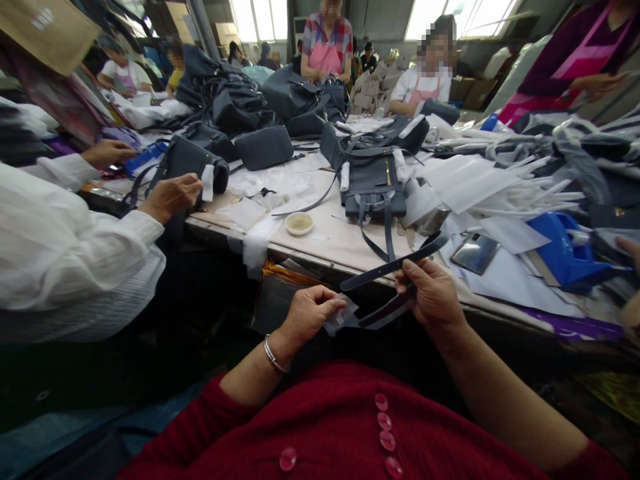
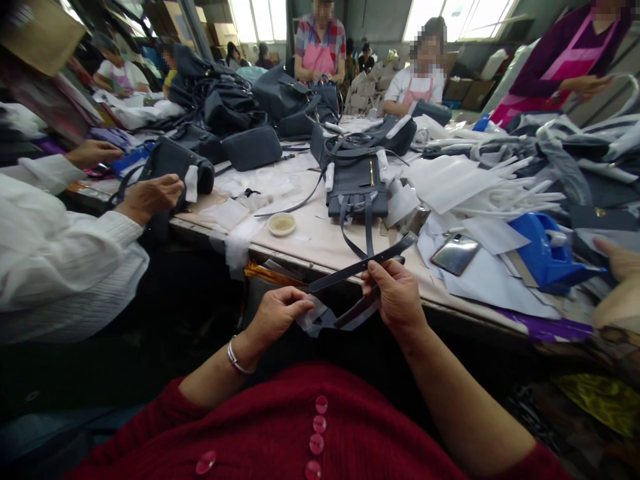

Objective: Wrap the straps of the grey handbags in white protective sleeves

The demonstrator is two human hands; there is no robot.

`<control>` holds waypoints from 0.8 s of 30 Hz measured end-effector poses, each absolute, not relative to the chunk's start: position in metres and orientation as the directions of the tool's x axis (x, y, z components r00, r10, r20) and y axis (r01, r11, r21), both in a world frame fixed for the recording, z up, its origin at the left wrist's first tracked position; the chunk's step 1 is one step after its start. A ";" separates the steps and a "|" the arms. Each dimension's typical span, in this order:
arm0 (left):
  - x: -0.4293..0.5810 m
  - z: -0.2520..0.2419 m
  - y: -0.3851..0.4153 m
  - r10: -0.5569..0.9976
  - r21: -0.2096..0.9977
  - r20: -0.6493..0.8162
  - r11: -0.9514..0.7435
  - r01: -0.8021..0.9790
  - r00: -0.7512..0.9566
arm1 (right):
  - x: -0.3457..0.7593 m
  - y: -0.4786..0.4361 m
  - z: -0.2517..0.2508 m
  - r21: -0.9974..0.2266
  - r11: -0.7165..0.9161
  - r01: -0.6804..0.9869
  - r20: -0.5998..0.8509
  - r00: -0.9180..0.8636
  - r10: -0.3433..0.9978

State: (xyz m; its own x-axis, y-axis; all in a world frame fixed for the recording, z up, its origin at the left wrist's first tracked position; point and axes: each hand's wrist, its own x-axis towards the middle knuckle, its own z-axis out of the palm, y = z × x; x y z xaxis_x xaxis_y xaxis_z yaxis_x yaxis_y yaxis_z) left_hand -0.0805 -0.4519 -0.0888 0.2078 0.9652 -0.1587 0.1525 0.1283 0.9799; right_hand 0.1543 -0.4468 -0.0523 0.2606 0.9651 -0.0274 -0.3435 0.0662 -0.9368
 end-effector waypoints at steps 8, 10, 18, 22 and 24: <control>-0.082 -0.085 -0.452 0.975 0.980 -0.123 0.089 0.178 0.187 | 0.155 -0.449 -0.053 -0.941 0.078 -0.328 -0.006 0.245 0.970; -0.082 -0.086 -0.452 0.971 0.981 -0.133 0.099 0.169 0.201 | 0.156 -0.449 -0.053 -0.948 0.079 -0.310 0.000 0.246 0.969; -0.083 -0.089 -0.451 0.965 0.982 -0.129 0.092 0.167 0.226 | 0.159 -0.449 -0.056 -0.944 0.093 -0.317 0.019 0.228 0.973; -0.083 -0.089 -0.450 0.957 0.982 -0.144 0.106 0.156 0.251 | 0.160 -0.447 -0.056 -0.948 0.095 -0.302 0.027 0.221 0.975; -0.082 -0.089 -0.451 0.952 0.981 -0.151 0.112 0.156 0.265 | 0.160 -0.446 -0.057 -0.951 0.094 -0.296 0.029 0.216 0.976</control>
